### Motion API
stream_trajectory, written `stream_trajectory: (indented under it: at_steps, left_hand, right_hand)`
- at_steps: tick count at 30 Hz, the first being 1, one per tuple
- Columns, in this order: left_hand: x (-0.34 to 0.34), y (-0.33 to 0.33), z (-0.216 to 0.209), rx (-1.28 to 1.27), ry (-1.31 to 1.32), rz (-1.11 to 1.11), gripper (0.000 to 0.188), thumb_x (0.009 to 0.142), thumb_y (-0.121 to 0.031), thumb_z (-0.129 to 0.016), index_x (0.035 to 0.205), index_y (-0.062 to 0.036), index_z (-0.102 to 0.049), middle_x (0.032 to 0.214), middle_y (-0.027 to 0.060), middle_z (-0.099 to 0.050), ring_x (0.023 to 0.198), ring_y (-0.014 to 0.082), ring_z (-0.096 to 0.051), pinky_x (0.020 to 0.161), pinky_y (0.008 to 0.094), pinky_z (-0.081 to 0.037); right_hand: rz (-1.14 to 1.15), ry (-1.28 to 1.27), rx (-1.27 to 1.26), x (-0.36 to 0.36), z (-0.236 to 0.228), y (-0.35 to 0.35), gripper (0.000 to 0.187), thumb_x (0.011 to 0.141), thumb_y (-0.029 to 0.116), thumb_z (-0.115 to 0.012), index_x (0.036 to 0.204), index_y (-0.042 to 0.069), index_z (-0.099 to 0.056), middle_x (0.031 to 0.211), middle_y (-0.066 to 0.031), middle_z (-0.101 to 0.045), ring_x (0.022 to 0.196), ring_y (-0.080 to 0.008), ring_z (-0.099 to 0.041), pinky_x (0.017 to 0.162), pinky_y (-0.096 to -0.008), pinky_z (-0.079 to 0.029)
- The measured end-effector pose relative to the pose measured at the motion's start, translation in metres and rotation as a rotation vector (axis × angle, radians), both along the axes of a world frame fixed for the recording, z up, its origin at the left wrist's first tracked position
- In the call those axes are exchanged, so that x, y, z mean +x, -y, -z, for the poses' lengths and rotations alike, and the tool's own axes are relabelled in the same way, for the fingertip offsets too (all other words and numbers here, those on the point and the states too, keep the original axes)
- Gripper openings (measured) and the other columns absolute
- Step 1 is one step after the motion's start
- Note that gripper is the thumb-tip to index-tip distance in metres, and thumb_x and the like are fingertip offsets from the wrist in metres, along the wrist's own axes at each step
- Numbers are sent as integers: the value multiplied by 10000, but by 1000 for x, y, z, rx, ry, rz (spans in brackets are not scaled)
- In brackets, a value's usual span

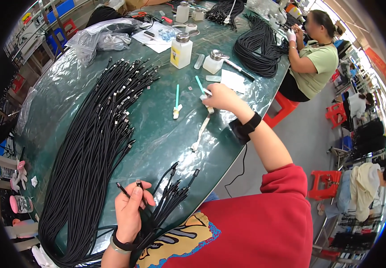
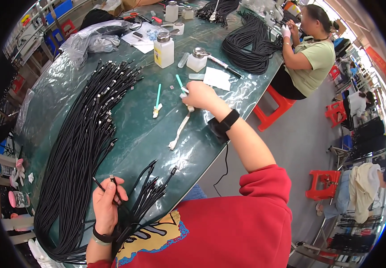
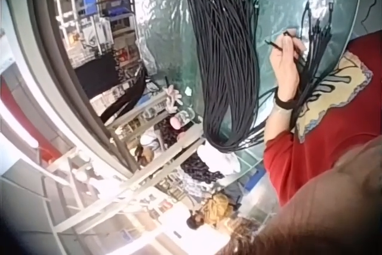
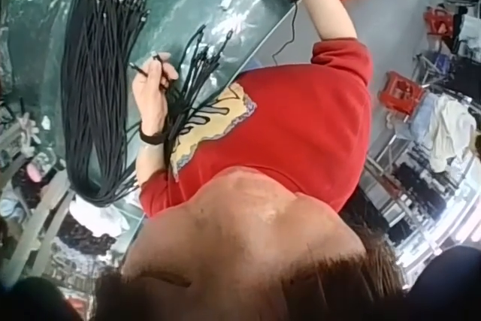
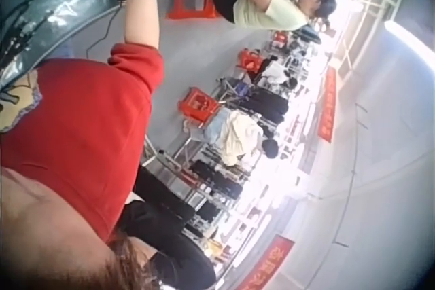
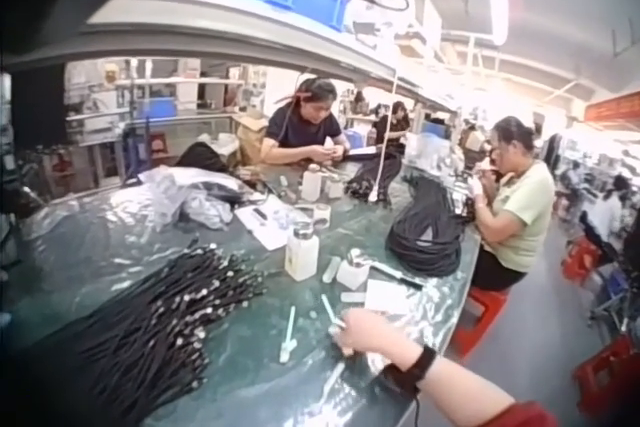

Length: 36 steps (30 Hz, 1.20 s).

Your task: The person picks up a bundle of cables and uses a file to scrape the metal connectors one by one. They then use a green tool with a cloth-wrapped end to wipe the connectors before setting the cables down.

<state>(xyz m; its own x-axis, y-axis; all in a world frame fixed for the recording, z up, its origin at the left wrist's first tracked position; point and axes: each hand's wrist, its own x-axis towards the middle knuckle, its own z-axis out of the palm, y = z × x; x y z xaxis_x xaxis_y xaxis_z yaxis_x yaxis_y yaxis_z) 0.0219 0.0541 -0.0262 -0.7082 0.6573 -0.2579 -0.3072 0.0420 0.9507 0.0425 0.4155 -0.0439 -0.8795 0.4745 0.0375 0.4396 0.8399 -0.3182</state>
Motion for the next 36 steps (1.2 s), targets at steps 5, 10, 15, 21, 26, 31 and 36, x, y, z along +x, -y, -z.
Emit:
stream_trajectory:
  at_steps: [5, 10, 15, 21, 26, 31, 36]
  left_hand:
    - [1, 3, 0, -28, -1, -1, 254, 870, -218, -433, 913, 6, -545, 569, 20, -522, 481, 34, -346, 478, 176, -264]
    - [3, 1, -15, -69, 25, 16, 269, 863, -195, -434, 925, 41, -549, 526, -14, -449, 472, 30, -324, 481, 177, -245]
    - [4, 9, -17, 34, 29, 32, 272, 873, -165, -419, 973, 57, -541, 532, -27, -429, 496, 28, -338, 498, 175, -262]
    - [14, 13, -26, 31, 0, 46, 282, 867, -166, -416, 934, 78, -539, 503, -27, -399, 459, 33, -301, 473, 183, -237]
    - [14, 21, -26, 37, -14, 145, 273, 893, -149, -396, 1007, 53, -540, 539, -26, -439, 499, 30, -356, 488, 184, -290]
    - [16, 24, -25, 58, -58, 159, 262, 894, -140, -394, 990, 54, -543, 532, -23, -438, 495, 30, -355, 480, 186, -286]
    - [17, 23, -29, 53, -48, 127, 256, 895, -139, -395, 967, 56, -545, 527, -22, -435, 491, 30, -347, 473, 189, -280]
  right_hand:
    - [26, -127, -61, -29, 3, 50, 249, 620, 215, -605, 700, -21, -594, 711, -190, -598, 682, -322, -591, 622, -354, -475]
    - [-48, 44, -351, -50, 16, 49, 250, 600, 223, -610, 638, -24, -591, 686, -184, -604, 628, -267, -600, 563, -336, -469]
    - [-133, 18, -908, -31, -23, 91, 172, 672, 170, -634, 732, 19, -576, 601, 7, -532, 529, -62, -469, 466, -199, -336]
    - [-314, -219, -1109, 27, -77, 183, 145, 719, 83, -658, 788, 36, -540, 649, 44, -514, 575, -8, -447, 486, -173, -334]
    - [-503, -418, -946, 34, -67, 201, 157, 701, 32, -656, 798, 41, -534, 675, 1, -552, 600, -63, -536, 501, -209, -393]
    - [-660, -584, -645, 32, -65, 206, 175, 682, 22, -660, 797, 40, -530, 682, -42, -561, 596, -140, -572, 491, -236, -410]
    - [-656, -579, -596, 39, -66, 201, 195, 663, 13, -664, 800, 41, -528, 672, -53, -548, 574, -192, -562, 488, -257, -414]
